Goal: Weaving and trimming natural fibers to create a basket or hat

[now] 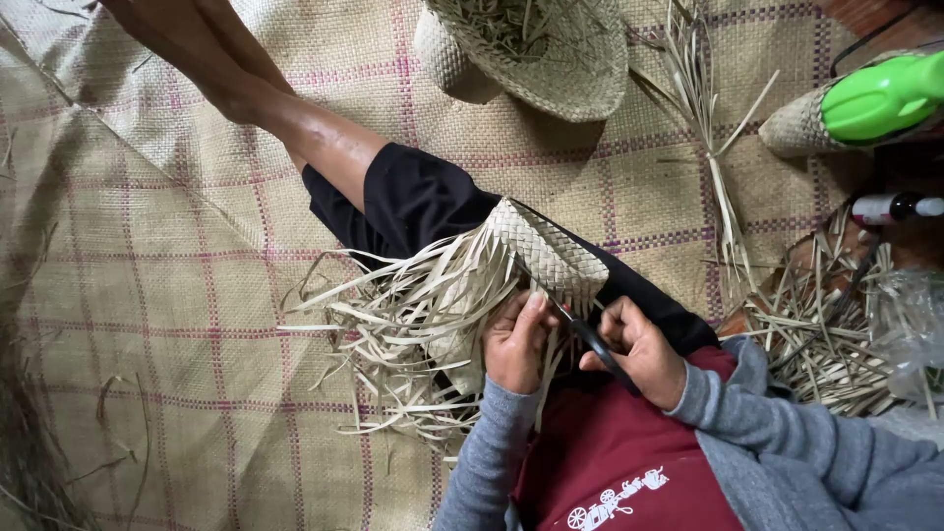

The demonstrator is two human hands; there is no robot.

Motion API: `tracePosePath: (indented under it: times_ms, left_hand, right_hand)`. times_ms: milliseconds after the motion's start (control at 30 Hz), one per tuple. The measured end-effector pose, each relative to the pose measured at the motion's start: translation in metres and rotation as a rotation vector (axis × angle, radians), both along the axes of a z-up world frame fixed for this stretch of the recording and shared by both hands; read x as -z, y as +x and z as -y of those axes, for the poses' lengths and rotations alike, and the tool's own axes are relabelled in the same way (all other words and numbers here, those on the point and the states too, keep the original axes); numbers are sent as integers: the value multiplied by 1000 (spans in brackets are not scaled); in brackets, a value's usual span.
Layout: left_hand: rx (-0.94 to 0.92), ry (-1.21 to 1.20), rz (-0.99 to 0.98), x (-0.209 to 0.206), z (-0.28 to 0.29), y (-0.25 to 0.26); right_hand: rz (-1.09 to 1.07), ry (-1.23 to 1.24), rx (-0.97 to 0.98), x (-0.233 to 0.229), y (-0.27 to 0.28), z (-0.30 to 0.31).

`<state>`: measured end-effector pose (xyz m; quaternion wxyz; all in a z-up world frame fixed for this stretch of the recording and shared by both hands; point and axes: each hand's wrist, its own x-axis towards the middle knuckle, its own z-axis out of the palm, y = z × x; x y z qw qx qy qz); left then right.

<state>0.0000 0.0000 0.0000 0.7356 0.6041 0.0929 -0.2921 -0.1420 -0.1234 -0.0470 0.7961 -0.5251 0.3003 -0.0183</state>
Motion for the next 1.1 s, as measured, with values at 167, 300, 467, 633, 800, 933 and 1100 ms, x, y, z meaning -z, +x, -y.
tracePosePath:
  times_ms: [167,300,467,633,800,933,1100]
  left_hand:
    - [-15,-27,-13,-1,0,1]
    - [-17,-28,-26,2,-6,1]
    - [55,-125,38,0,-20,1]
    - [129,-179,165,-28,-39,5]
    - [177,-228,147,-71,-63,16]
    - [75,-256,81,-48,-74,23]
    - [45,-222,87,-50,-67,25]
  right_hand:
    - [-27,13,-17,-1,2,1]
    - [-68,13,-123,-13,4,15]
    - [93,-324,-441,8,-17,99]
    - [288,-347,-348,73,-43,141]
    - [-140,-756,-7,126,-43,135]
    - [-266,-1327,-158,168,-33,138]
    - [-685,-1533,-687,154,-19,125]
